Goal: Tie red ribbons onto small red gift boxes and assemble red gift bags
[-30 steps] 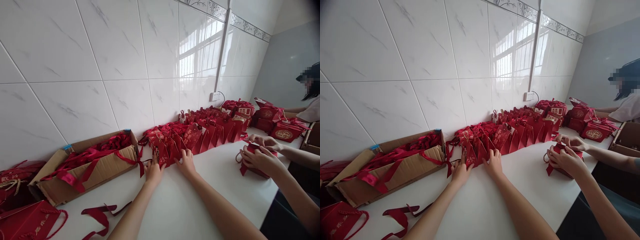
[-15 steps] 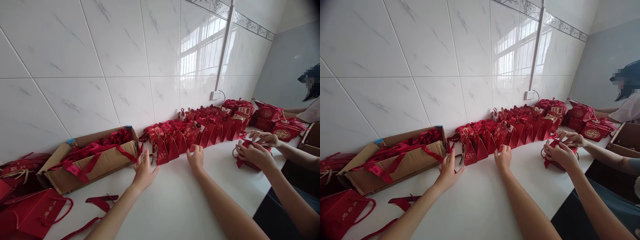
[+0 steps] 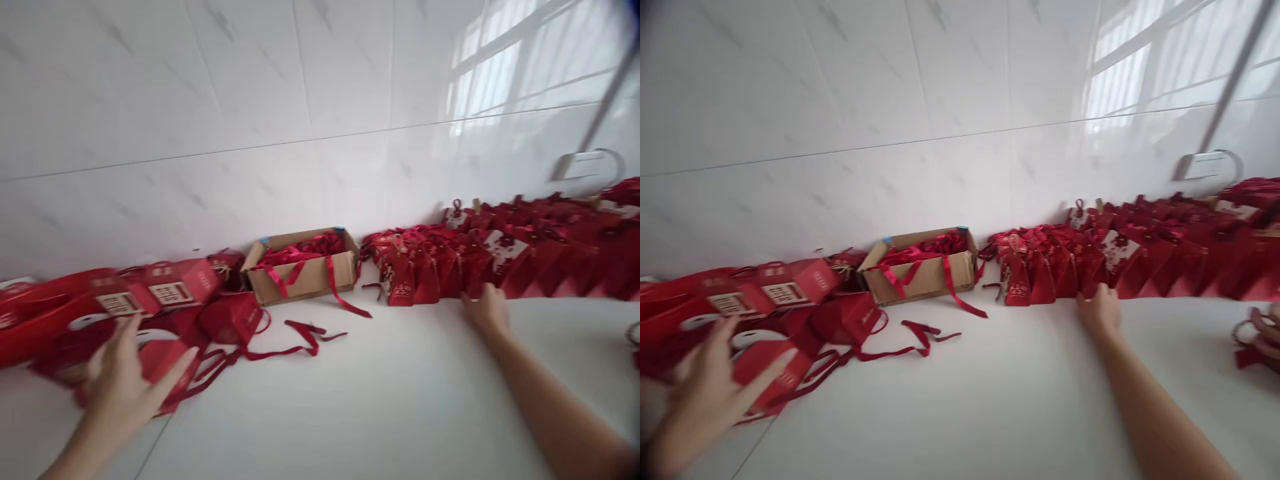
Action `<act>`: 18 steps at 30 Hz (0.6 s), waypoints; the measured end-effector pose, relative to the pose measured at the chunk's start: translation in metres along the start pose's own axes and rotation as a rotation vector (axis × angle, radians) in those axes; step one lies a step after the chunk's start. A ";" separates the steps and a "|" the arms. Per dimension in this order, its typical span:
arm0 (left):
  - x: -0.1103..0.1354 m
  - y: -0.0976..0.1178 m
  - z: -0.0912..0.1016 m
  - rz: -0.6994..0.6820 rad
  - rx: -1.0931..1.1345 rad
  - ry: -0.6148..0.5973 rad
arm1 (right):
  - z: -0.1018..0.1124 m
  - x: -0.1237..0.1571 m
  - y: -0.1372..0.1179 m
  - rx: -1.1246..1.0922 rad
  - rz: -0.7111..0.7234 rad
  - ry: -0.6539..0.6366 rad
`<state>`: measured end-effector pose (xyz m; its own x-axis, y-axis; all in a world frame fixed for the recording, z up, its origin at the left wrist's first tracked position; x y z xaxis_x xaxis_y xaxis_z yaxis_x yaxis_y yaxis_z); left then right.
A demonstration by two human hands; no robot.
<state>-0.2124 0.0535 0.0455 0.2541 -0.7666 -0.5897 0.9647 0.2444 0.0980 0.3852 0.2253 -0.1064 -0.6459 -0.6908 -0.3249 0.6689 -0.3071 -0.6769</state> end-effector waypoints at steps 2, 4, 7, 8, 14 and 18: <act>0.009 -0.013 -0.011 0.095 -0.045 -0.057 | 0.017 0.008 -0.015 -0.031 0.018 0.100; 0.016 -0.016 -0.017 0.123 -0.114 -0.074 | 0.038 0.021 -0.040 -0.106 0.085 0.225; 0.022 -0.020 -0.010 0.191 -0.114 -0.006 | 0.073 0.049 -0.091 -0.370 0.366 0.360; 0.024 -0.024 -0.005 0.234 -0.081 0.023 | 0.083 0.059 -0.108 -0.434 0.447 0.376; 0.042 -0.063 0.001 0.278 0.141 -0.050 | 0.090 0.112 -0.203 -0.676 0.712 -0.047; 0.056 -0.084 -0.004 0.168 0.207 -0.074 | 0.026 0.189 -0.247 -0.381 0.958 -0.723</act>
<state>-0.2792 -0.0069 0.0009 0.4090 -0.7688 -0.4916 0.9001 0.2512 0.3560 0.1076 0.1537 0.0171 0.4681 -0.7683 -0.4365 0.5303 0.6394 -0.5568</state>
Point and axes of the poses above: each hand's wrist, its own x-axis away from the middle knuckle, its own z-axis out of the back of the hand, y = z × x, the point moved 4 cm from there along -x, towards the middle knuckle, and after that the axes turned 3 degrees about -z, right-handed, at the moved point
